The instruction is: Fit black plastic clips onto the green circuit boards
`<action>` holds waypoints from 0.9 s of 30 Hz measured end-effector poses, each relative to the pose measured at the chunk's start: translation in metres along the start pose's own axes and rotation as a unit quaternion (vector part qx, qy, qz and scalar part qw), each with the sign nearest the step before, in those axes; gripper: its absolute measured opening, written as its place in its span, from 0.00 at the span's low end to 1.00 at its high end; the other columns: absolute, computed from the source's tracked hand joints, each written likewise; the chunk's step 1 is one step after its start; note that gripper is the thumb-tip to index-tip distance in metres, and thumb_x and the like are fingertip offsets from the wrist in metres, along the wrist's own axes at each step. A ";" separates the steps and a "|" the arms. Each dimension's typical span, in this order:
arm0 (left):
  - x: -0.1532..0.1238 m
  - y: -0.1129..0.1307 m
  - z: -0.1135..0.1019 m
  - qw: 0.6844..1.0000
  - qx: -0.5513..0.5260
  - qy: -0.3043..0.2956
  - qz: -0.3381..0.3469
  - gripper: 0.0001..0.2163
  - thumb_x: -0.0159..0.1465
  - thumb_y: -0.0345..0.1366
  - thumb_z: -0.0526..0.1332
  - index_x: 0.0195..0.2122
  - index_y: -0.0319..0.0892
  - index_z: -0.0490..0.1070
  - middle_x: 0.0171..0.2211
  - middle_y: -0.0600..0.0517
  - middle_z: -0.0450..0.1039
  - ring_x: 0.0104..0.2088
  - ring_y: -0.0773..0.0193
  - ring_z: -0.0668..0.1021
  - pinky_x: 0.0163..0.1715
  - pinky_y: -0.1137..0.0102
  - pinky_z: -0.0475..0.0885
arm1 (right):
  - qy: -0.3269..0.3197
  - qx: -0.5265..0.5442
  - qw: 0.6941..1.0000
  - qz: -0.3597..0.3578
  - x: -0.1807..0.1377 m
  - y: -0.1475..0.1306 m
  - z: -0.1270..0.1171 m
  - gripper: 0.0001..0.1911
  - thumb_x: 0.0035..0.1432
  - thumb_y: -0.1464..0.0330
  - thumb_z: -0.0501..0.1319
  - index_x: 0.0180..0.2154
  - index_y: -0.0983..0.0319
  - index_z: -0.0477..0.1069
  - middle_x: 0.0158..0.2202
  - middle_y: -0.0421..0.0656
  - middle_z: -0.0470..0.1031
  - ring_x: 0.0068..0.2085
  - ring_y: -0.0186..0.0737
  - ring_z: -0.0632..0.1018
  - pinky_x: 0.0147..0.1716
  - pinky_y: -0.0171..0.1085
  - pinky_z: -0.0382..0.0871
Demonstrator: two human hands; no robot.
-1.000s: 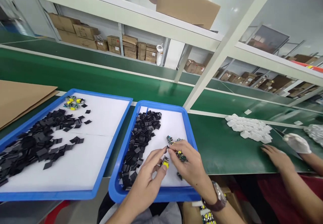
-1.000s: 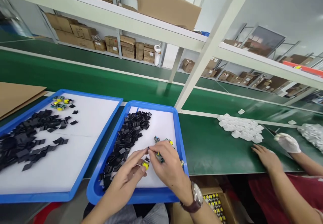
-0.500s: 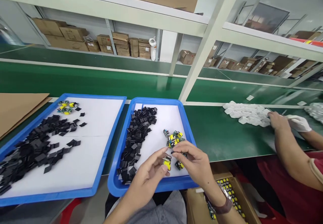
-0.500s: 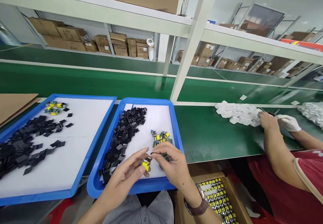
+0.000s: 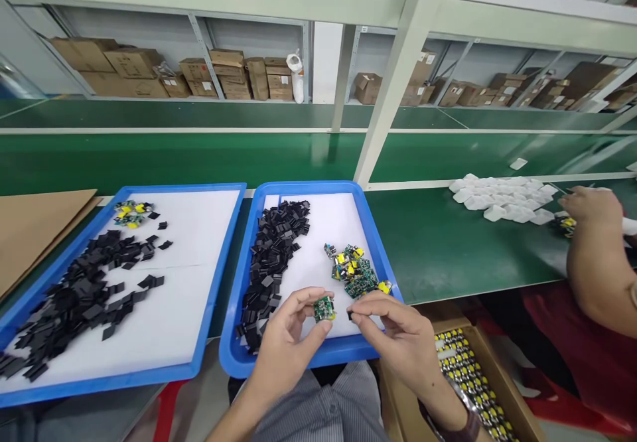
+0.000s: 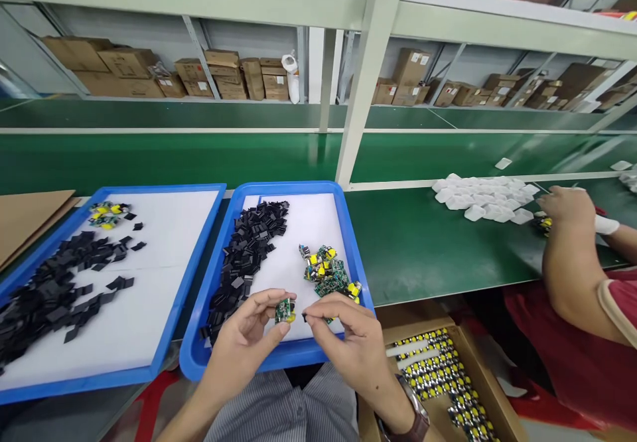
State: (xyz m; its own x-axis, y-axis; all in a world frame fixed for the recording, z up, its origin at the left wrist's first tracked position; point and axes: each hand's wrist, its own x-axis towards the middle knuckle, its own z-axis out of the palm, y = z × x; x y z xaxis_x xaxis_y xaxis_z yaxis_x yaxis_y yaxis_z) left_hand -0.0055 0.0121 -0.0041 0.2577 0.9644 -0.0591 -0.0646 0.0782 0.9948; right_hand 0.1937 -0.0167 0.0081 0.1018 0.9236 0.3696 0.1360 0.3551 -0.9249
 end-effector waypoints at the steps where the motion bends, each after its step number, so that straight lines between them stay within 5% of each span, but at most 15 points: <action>1: -0.001 -0.001 0.001 0.998 0.048 0.007 0.028 0.16 0.66 0.35 0.70 0.55 0.46 0.77 0.53 0.45 0.81 0.54 0.53 0.80 0.57 0.60 0.74 | 0.006 0.004 1.000 0.004 -0.002 0.002 0.002 0.13 0.63 0.78 0.67 0.41 0.53 0.84 0.36 0.42 0.84 0.39 0.41 0.83 0.40 0.38 0.78; 6: -0.005 -0.002 0.004 0.967 0.184 -0.002 0.175 0.15 0.68 0.29 0.64 0.54 0.49 0.76 0.53 0.48 0.80 0.56 0.54 0.78 0.59 0.58 0.73 | 0.018 0.030 0.999 0.024 -0.012 0.008 0.013 0.11 0.63 0.75 0.67 0.41 0.53 0.84 0.34 0.42 0.82 0.37 0.41 0.81 0.37 0.39 0.77; 11: -0.006 -0.006 0.003 0.973 0.196 0.006 0.123 0.18 0.68 0.29 0.65 0.58 0.49 0.73 0.51 0.49 0.80 0.47 0.59 0.81 0.47 0.67 0.78 | 0.011 0.026 0.997 0.067 -0.012 0.014 0.016 0.08 0.63 0.73 0.68 0.40 0.54 0.84 0.36 0.43 0.83 0.38 0.42 0.83 0.38 0.39 0.79; 18: -0.004 -0.011 -0.001 0.970 0.180 -0.007 0.161 0.16 0.69 0.26 0.62 0.55 0.49 0.74 0.54 0.48 0.79 0.56 0.57 0.80 0.59 0.60 0.76 | 0.017 0.028 0.998 0.062 -0.010 0.014 0.018 0.06 0.63 0.73 0.68 0.39 0.56 0.83 0.36 0.43 0.81 0.39 0.41 0.81 0.39 0.38 0.78; 27: -0.008 -0.014 -0.001 0.990 0.116 -0.012 0.080 0.13 0.68 0.31 0.66 0.53 0.47 0.77 0.55 0.47 0.82 0.51 0.55 0.85 0.54 0.62 0.82 | 0.009 -0.003 0.995 0.095 -0.010 0.009 0.026 0.04 0.63 0.70 0.68 0.37 0.58 0.82 0.31 0.42 0.79 0.33 0.40 0.80 0.34 0.38 0.76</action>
State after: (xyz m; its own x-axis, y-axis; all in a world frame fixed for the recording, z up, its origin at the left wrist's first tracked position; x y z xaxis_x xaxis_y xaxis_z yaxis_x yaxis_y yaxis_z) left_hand -0.0077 0.0034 -0.0179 0.2852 0.9532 0.1000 0.1154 -0.1378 0.9837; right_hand 0.1684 -0.0193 -0.0060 0.1435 0.9711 0.1904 0.1184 0.1742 -0.9776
